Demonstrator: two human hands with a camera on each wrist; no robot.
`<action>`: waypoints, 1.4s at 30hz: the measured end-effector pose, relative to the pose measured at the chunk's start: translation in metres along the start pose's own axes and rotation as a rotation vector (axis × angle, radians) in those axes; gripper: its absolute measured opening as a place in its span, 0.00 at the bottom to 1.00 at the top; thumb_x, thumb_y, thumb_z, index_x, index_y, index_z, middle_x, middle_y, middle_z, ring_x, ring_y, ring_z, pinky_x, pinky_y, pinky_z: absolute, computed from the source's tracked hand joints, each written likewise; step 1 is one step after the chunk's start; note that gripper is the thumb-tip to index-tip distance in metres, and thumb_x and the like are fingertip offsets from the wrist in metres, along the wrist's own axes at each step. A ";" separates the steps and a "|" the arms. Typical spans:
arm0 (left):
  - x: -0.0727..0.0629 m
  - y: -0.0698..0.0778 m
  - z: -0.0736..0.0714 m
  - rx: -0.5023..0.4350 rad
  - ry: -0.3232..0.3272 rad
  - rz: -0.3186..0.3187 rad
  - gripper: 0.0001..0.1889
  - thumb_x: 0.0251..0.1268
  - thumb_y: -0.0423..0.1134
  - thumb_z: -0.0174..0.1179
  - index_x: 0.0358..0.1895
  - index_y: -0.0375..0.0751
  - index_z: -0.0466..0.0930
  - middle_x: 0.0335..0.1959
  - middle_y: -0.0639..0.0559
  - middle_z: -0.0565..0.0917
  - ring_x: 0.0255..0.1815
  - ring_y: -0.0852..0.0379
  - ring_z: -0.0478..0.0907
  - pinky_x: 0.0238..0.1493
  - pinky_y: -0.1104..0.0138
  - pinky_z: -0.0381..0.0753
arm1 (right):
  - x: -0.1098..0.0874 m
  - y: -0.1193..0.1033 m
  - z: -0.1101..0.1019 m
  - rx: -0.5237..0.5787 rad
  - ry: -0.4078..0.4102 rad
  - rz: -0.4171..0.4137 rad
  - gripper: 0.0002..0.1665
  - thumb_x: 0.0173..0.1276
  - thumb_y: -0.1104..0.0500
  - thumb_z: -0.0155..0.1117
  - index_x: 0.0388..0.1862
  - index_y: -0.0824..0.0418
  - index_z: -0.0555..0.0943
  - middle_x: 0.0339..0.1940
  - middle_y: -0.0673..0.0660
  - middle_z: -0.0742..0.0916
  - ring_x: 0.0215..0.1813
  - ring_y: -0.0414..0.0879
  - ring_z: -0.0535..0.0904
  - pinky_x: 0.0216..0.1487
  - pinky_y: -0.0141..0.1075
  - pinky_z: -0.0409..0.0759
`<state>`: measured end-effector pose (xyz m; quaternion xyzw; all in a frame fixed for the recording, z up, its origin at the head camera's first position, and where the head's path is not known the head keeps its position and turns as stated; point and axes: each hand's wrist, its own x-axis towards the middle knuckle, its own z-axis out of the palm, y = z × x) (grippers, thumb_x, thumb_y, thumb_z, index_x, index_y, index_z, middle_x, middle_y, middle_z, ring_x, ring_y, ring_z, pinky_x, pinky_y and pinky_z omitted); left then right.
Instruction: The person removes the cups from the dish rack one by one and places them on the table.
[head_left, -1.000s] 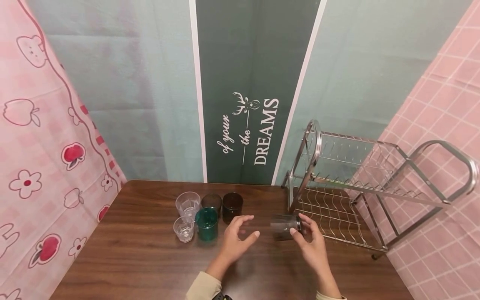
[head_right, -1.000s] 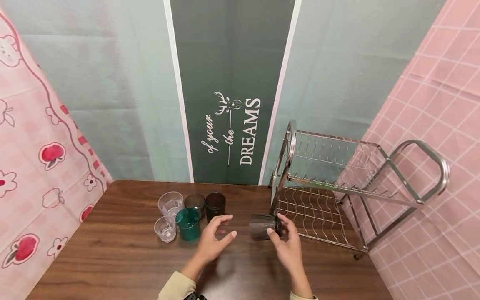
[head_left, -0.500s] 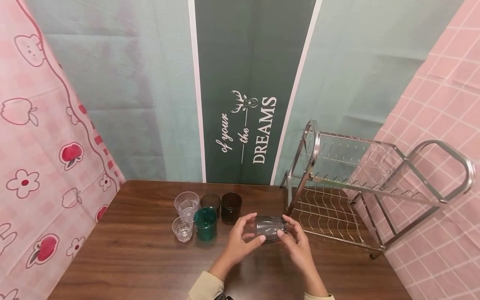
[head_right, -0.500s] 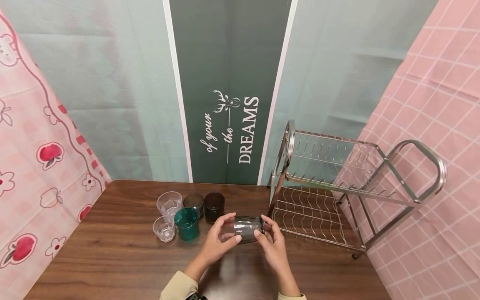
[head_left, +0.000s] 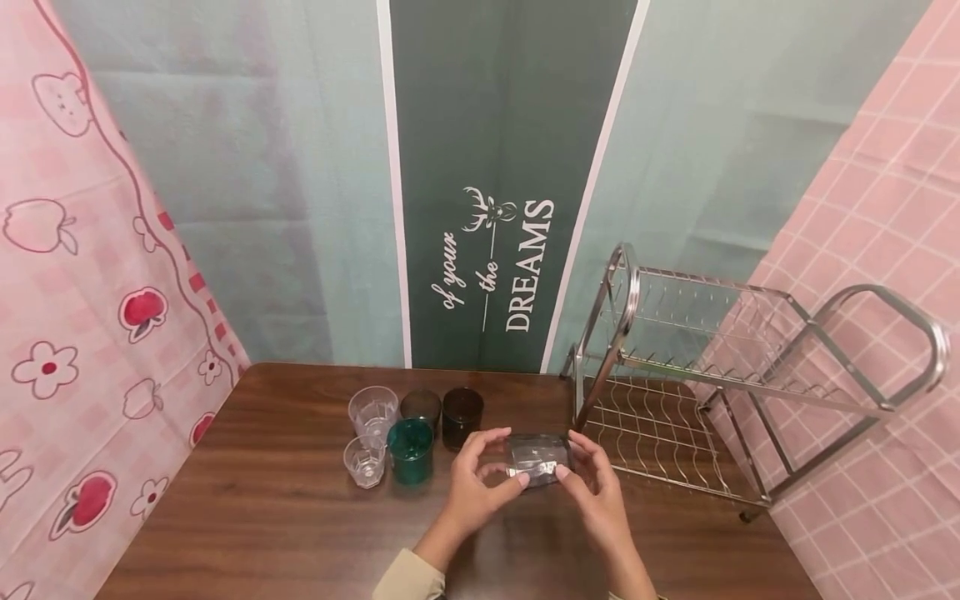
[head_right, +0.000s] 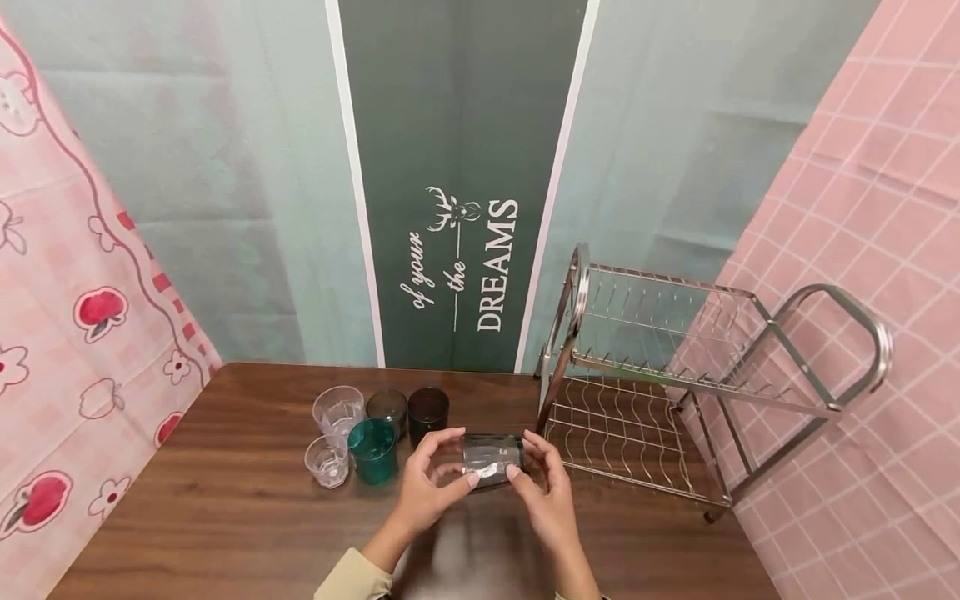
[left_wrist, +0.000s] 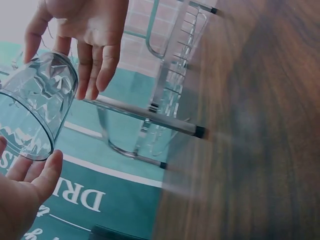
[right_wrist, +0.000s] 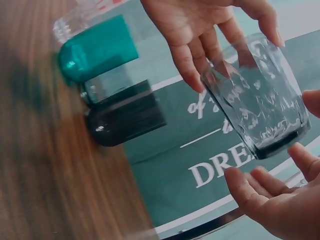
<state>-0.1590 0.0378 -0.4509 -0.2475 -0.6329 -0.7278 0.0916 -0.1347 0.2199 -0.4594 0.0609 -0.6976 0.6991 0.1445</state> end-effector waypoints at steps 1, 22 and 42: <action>0.001 0.003 0.000 0.002 0.011 0.015 0.27 0.45 0.25 0.68 0.53 0.28 0.73 0.47 0.33 0.73 0.45 0.36 0.71 0.39 0.48 0.77 | 0.000 -0.002 0.000 -0.015 0.006 -0.023 0.26 0.63 0.74 0.55 0.61 0.73 0.64 0.52 0.65 0.74 0.50 0.44 0.77 0.42 0.35 0.78; 0.012 -0.020 -0.037 0.379 0.051 0.055 0.30 0.41 0.37 0.75 0.54 0.51 0.77 0.48 0.52 0.75 0.45 0.52 0.73 0.37 0.60 0.79 | 0.014 -0.006 -0.010 -0.750 -0.204 -0.144 0.28 0.55 0.63 0.70 0.56 0.62 0.76 0.56 0.67 0.75 0.54 0.63 0.72 0.46 0.57 0.71; 0.021 -0.034 -0.053 0.914 -0.107 0.071 0.27 0.38 0.49 0.72 0.48 0.45 0.80 0.45 0.51 0.72 0.46 0.51 0.69 0.42 0.57 0.75 | 0.040 0.022 0.012 -0.864 -0.338 -0.099 0.25 0.57 0.58 0.68 0.54 0.62 0.76 0.52 0.63 0.77 0.54 0.60 0.73 0.52 0.55 0.69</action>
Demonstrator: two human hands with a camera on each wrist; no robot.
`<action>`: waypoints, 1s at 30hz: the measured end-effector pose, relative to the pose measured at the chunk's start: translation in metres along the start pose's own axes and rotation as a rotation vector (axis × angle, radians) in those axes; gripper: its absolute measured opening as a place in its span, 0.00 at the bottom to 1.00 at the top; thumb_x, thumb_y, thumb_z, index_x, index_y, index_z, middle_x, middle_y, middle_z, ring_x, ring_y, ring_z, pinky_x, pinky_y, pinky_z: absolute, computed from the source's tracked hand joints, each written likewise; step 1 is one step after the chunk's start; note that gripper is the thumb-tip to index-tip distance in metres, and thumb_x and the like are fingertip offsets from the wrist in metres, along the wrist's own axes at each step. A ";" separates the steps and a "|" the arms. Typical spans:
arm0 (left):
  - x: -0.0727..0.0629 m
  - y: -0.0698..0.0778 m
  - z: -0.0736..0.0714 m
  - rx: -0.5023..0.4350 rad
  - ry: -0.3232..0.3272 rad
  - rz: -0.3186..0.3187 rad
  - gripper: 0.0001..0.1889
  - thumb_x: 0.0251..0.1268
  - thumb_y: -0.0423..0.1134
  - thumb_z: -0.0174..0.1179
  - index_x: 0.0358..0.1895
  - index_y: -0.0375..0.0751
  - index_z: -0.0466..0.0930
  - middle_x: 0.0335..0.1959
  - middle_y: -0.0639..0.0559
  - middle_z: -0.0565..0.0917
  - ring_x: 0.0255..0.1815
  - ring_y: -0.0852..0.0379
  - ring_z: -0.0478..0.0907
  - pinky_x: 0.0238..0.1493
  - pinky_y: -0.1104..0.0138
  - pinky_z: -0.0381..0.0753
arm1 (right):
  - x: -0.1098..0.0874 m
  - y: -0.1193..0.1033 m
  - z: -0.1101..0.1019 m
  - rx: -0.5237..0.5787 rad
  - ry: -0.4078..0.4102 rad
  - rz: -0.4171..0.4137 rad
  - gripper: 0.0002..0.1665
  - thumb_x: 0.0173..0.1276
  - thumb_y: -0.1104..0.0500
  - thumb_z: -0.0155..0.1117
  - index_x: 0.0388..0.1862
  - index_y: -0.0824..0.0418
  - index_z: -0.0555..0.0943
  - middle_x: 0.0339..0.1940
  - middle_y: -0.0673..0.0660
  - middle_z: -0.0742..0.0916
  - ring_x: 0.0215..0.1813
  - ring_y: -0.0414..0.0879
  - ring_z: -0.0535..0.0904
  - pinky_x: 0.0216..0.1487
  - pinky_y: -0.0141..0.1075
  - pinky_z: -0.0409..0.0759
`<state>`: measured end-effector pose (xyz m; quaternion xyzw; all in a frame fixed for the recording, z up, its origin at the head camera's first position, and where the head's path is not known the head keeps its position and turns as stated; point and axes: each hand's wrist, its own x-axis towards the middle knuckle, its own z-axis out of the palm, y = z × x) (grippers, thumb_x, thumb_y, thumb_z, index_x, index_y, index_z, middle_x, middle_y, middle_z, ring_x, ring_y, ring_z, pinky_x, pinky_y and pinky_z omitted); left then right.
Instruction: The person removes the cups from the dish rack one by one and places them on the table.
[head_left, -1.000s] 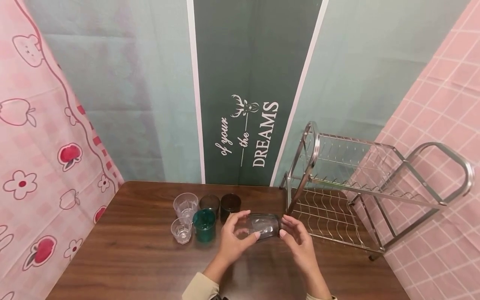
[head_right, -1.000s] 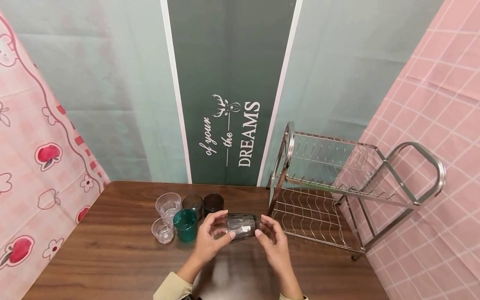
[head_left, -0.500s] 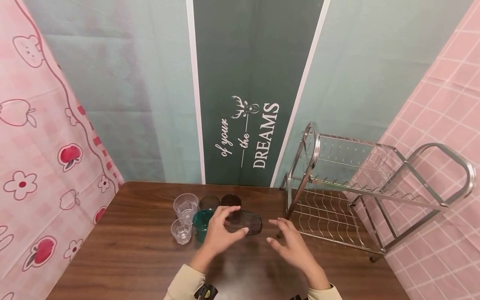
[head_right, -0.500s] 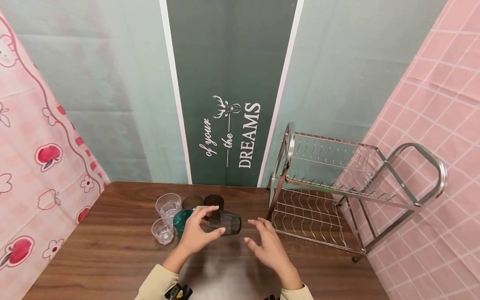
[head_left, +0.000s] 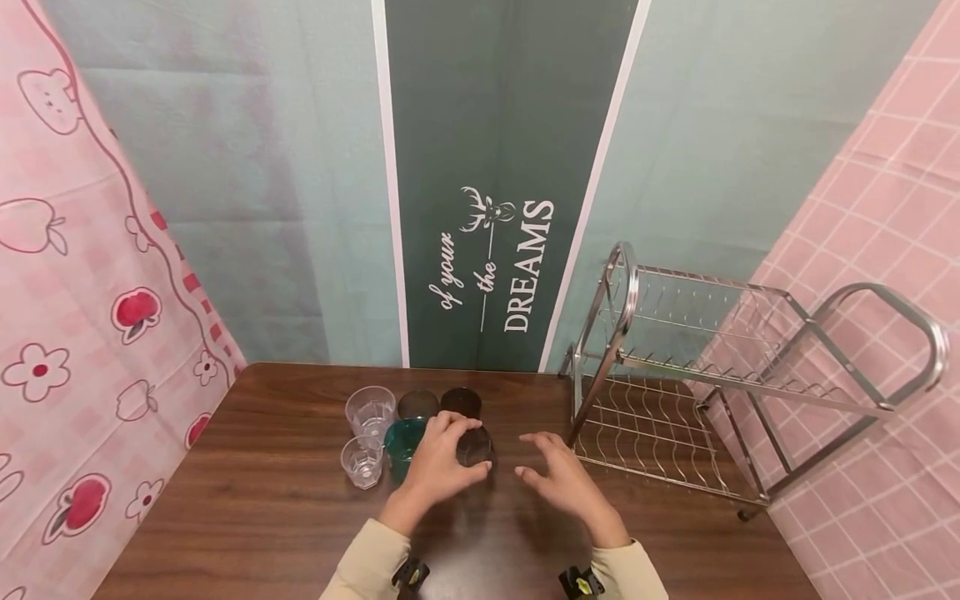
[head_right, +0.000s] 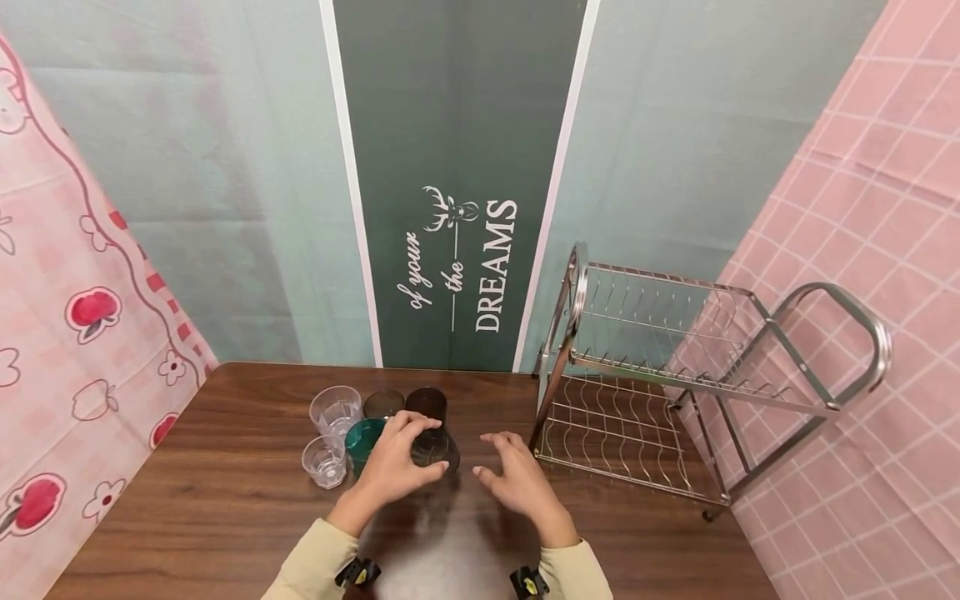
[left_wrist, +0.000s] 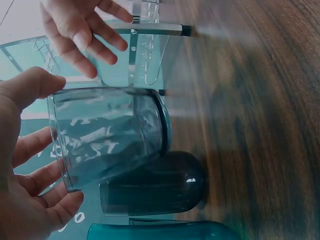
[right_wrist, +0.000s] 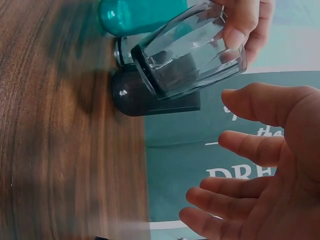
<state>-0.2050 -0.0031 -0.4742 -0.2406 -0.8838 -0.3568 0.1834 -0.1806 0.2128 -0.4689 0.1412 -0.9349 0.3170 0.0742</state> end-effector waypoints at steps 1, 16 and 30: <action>0.000 -0.001 0.002 0.026 -0.001 0.014 0.27 0.38 0.49 0.72 0.47 0.45 0.80 0.45 0.50 0.72 0.46 0.51 0.69 0.41 0.57 0.75 | 0.002 0.001 0.001 -0.004 -0.008 0.001 0.25 0.57 0.58 0.68 0.54 0.62 0.76 0.52 0.63 0.77 0.54 0.60 0.73 0.51 0.55 0.69; 0.000 -0.005 0.018 0.279 -0.114 0.014 0.25 0.41 0.50 0.69 0.46 0.44 0.81 0.47 0.44 0.72 0.47 0.47 0.68 0.45 0.55 0.72 | 0.022 0.017 0.018 -0.059 -0.056 0.018 0.24 0.57 0.60 0.67 0.53 0.65 0.76 0.51 0.67 0.77 0.52 0.61 0.74 0.51 0.52 0.71; -0.006 0.000 0.034 0.418 -0.066 0.008 0.25 0.44 0.46 0.70 0.47 0.37 0.80 0.48 0.38 0.68 0.41 0.43 0.69 0.33 0.57 0.74 | 0.032 0.003 0.022 -0.192 -0.111 0.018 0.26 0.57 0.57 0.67 0.54 0.64 0.75 0.54 0.73 0.73 0.53 0.68 0.71 0.43 0.57 0.73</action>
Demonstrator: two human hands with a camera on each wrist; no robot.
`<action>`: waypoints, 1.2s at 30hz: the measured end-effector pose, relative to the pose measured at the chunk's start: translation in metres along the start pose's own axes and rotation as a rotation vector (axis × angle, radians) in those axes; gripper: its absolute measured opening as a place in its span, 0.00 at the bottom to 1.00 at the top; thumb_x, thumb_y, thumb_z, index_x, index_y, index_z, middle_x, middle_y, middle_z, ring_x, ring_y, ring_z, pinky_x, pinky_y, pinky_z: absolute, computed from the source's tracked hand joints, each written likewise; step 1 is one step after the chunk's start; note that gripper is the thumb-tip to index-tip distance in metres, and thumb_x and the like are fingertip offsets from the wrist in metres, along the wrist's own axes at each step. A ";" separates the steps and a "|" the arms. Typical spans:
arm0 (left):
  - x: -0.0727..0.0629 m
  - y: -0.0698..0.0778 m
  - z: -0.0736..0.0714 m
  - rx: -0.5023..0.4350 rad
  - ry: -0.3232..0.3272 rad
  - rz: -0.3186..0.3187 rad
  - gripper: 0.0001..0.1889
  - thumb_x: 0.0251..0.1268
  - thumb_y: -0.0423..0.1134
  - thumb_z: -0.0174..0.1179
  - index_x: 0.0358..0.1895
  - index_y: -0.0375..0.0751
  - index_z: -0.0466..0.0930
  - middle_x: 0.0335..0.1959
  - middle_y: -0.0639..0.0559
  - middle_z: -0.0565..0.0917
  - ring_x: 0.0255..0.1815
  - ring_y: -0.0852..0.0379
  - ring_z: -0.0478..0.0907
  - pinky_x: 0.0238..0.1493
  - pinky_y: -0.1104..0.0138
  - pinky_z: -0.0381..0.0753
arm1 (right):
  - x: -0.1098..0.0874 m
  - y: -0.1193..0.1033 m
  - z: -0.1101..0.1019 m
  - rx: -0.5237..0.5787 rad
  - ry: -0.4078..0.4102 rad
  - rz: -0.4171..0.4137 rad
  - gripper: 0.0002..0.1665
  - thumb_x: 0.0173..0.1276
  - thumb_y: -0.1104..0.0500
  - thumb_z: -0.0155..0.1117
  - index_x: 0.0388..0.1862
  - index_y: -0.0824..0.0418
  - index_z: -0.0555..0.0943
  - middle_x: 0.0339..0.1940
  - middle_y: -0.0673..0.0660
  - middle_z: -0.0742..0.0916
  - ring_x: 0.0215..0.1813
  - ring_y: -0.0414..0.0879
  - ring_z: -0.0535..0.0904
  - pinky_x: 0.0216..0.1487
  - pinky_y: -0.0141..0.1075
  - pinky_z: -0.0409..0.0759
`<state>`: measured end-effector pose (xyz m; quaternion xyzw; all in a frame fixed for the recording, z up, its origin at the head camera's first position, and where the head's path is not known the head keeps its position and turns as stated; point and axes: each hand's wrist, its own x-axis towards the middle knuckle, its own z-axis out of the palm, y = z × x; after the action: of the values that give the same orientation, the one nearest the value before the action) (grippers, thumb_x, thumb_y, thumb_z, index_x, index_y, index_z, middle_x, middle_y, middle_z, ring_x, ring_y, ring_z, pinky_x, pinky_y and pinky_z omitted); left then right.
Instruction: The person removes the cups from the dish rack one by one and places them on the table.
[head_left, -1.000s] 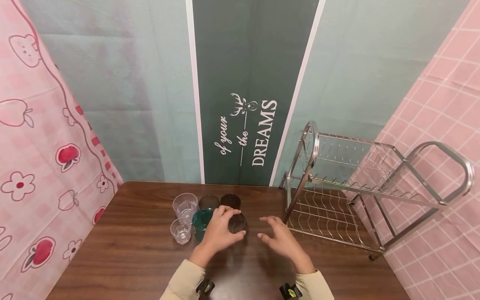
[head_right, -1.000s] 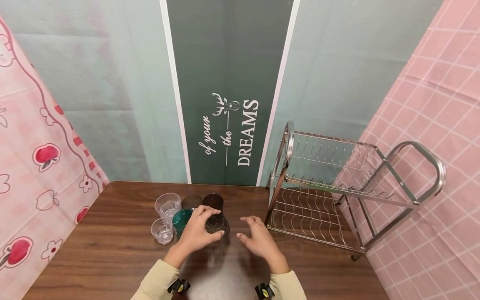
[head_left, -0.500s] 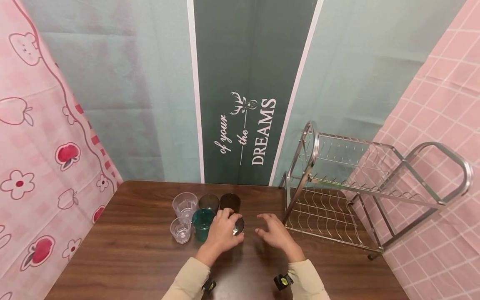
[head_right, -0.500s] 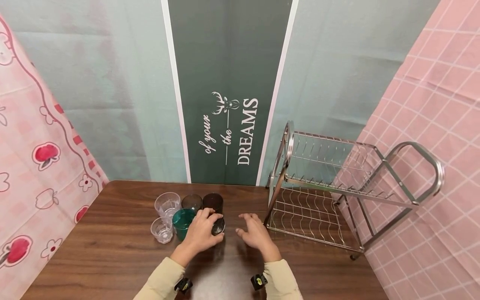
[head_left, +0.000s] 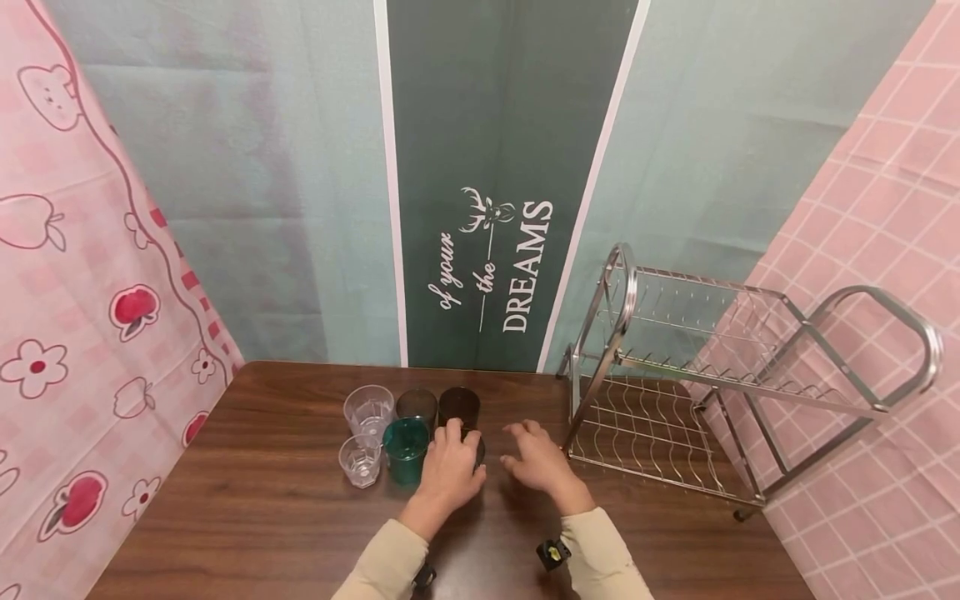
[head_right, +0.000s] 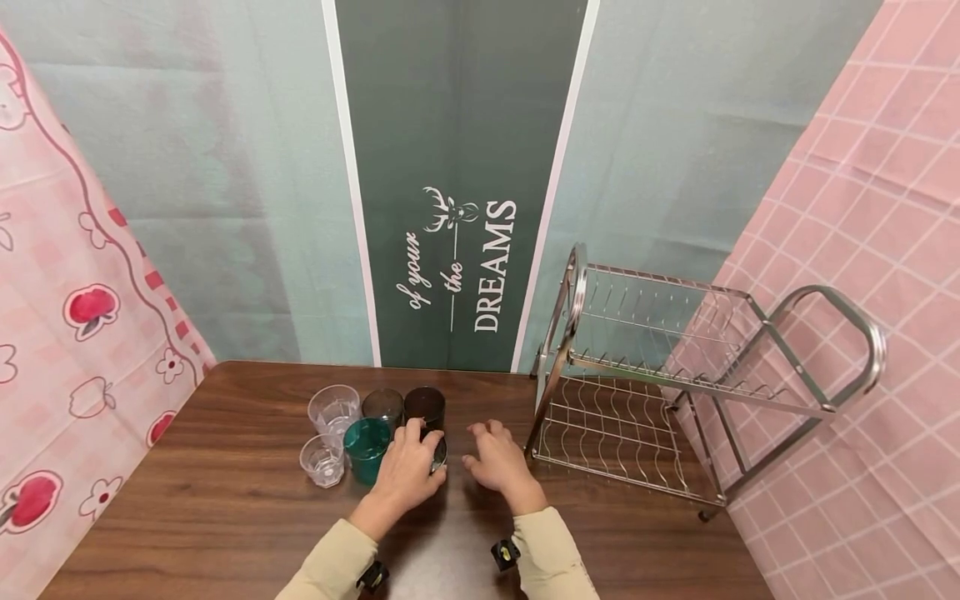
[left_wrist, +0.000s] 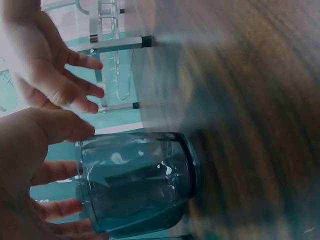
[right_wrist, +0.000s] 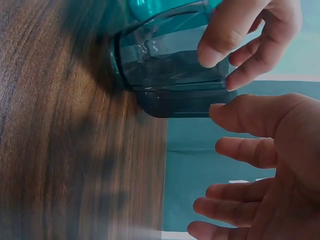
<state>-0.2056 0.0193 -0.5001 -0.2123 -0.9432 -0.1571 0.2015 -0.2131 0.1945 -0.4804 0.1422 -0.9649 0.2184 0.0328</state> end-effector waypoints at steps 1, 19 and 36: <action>-0.001 0.001 0.001 0.004 0.004 -0.004 0.25 0.44 0.46 0.70 0.46 0.36 0.80 0.47 0.37 0.67 0.41 0.43 0.68 0.32 0.57 0.74 | 0.000 0.000 0.001 -0.004 0.001 -0.004 0.26 0.57 0.57 0.67 0.54 0.64 0.75 0.54 0.73 0.73 0.52 0.68 0.71 0.43 0.57 0.73; -0.010 0.004 0.018 0.116 0.124 0.039 0.17 0.43 0.43 0.71 0.37 0.38 0.80 0.34 0.42 0.69 0.39 0.43 0.69 0.42 0.54 0.71 | -0.002 0.001 0.009 0.000 0.001 -0.027 0.24 0.57 0.57 0.68 0.52 0.63 0.76 0.52 0.73 0.74 0.52 0.67 0.71 0.44 0.56 0.73; -0.024 0.002 0.004 0.053 0.146 0.099 0.17 0.44 0.43 0.69 0.38 0.40 0.81 0.35 0.45 0.73 0.41 0.46 0.71 0.43 0.55 0.72 | -0.019 -0.005 0.009 0.040 0.094 -0.035 0.22 0.57 0.59 0.67 0.51 0.63 0.77 0.51 0.68 0.76 0.52 0.62 0.73 0.47 0.53 0.73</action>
<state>-0.1859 0.0145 -0.5134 -0.2415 -0.9182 -0.1372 0.2825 -0.1934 0.1913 -0.4888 0.1491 -0.9551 0.2435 0.0789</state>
